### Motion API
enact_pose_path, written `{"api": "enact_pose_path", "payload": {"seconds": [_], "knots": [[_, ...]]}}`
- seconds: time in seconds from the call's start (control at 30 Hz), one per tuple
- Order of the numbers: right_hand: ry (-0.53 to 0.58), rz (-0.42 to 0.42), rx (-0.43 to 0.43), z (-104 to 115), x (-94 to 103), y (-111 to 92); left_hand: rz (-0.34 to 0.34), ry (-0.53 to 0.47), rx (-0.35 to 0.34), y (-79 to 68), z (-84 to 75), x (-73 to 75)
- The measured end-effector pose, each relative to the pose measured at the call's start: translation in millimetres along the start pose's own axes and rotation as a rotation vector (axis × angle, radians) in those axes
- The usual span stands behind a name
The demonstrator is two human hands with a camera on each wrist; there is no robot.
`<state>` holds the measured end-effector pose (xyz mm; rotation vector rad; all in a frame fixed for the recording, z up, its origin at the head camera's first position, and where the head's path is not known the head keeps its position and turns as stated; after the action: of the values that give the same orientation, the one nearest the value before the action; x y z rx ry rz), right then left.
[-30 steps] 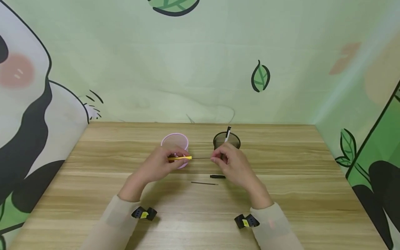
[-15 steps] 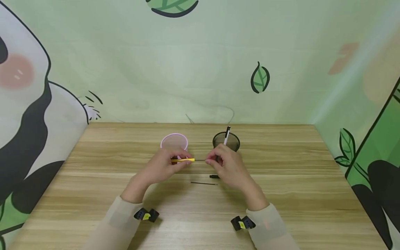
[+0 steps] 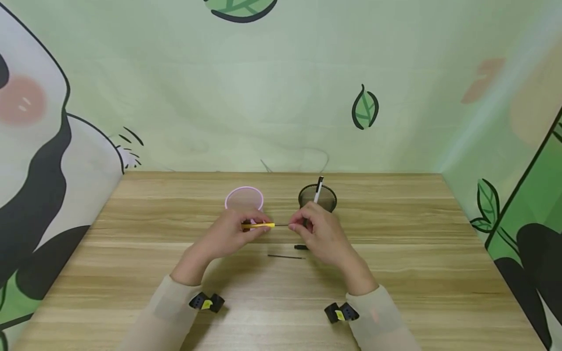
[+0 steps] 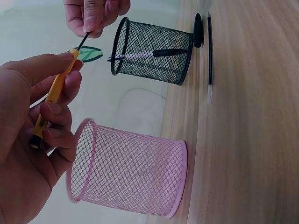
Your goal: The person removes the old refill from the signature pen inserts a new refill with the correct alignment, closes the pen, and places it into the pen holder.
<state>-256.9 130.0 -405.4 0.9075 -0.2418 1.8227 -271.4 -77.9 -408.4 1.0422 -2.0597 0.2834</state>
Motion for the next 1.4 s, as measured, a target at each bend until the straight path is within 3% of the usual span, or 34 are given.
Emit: {"api": "enact_pose_path", "payload": {"seconds": [0.97, 1.4], "knots": [[0.057, -0.002, 0.028, 0.5, -2.9, -1.1, 0.018, 0.019, -0.019, 3.9, -2.9, -6.3], [0.064, -0.006, 0.043, 1.8, -5.8, -2.9, -0.006, 0.035, -0.020, 4.3, -4.8, -9.9]]}}
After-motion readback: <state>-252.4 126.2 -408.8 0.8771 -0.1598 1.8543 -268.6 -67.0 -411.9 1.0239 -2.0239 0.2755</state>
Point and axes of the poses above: each hand's wrist, its own y-axis towards the middle knuckle, its own x-axis out of the back of the hand, z = x × y, the point moved 5 cm from there along y, towards the middle knuckle, and after that the axes turned 7 degrees about z, right-handed, at the moved point
